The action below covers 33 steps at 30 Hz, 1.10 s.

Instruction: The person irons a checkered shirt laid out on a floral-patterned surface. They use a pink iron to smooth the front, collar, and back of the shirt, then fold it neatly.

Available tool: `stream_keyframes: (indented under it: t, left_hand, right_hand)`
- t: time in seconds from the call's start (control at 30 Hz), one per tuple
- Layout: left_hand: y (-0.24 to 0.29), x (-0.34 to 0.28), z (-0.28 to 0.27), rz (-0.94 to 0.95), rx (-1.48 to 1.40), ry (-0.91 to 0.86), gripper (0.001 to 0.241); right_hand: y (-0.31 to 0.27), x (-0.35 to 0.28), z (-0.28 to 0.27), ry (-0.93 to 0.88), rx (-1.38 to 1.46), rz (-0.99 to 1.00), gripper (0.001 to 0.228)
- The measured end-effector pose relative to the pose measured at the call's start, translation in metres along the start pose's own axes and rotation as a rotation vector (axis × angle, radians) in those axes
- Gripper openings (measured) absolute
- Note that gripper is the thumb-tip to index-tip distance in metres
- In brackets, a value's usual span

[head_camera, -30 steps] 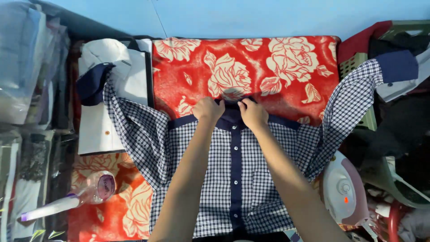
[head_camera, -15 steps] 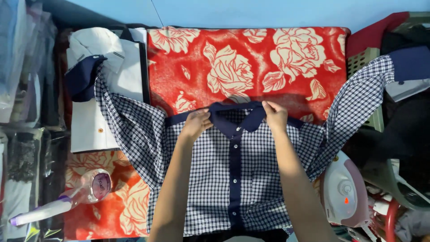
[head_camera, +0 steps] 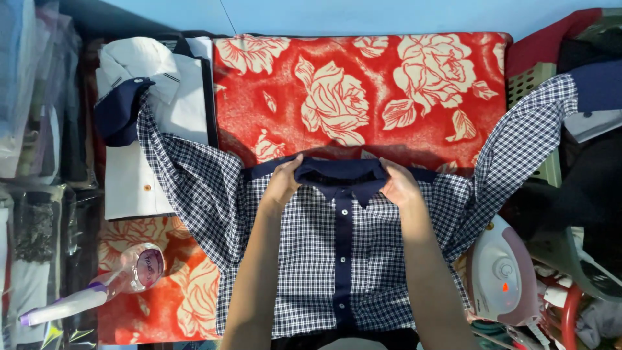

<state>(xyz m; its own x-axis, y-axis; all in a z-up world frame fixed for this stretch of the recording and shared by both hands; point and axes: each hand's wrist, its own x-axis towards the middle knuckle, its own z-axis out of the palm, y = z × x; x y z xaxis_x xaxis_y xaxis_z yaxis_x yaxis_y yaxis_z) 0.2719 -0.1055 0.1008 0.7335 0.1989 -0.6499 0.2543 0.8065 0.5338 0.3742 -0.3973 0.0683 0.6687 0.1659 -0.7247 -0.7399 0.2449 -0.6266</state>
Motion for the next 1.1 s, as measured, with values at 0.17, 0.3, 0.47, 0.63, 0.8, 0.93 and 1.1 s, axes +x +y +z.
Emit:
stream_keyframes:
  t: [0.17, 0.3, 0.47, 0.63, 0.8, 0.93, 1.1]
  left_hand:
    - [-0.009, 0.006, 0.007, -0.06, 0.002, 0.153, 0.04]
    - [-0.031, 0.023, -0.005, 0.0, 0.515, 0.185, 0.059]
    - [-0.023, 0.002, 0.029, 0.339, 1.194, 0.345, 0.058]
    - [-0.021, 0.033, 0.037, 0.17, 1.526, 0.432, 0.027]
    - [-0.04, 0.085, 0.018, 0.178, 1.126, 0.613, 0.036]
    - [-0.009, 0.042, 0.034, 0.267, 0.947, 0.419, 0.074]
    - [0.0, 0.007, -0.038, 0.956, 1.873, 0.642, 0.037]
  right_hand:
    - [0.0, 0.001, 0.006, 0.022, 0.017, 0.006, 0.017]
    - [-0.009, -0.01, 0.029, 0.142, -0.482, -0.175, 0.045]
    - [-0.011, -0.031, 0.029, 0.102, -1.187, -0.681, 0.046]
    - [-0.003, 0.013, 0.022, 0.167, -1.269, -0.846, 0.038]
    - [-0.015, 0.044, 0.046, 0.395, -0.625, -0.499, 0.033]
    - [-0.033, 0.016, 0.027, 0.081, -0.443, -0.585, 0.044]
    - [0.009, 0.047, -0.089, 0.745, -1.711, -1.412, 0.033]
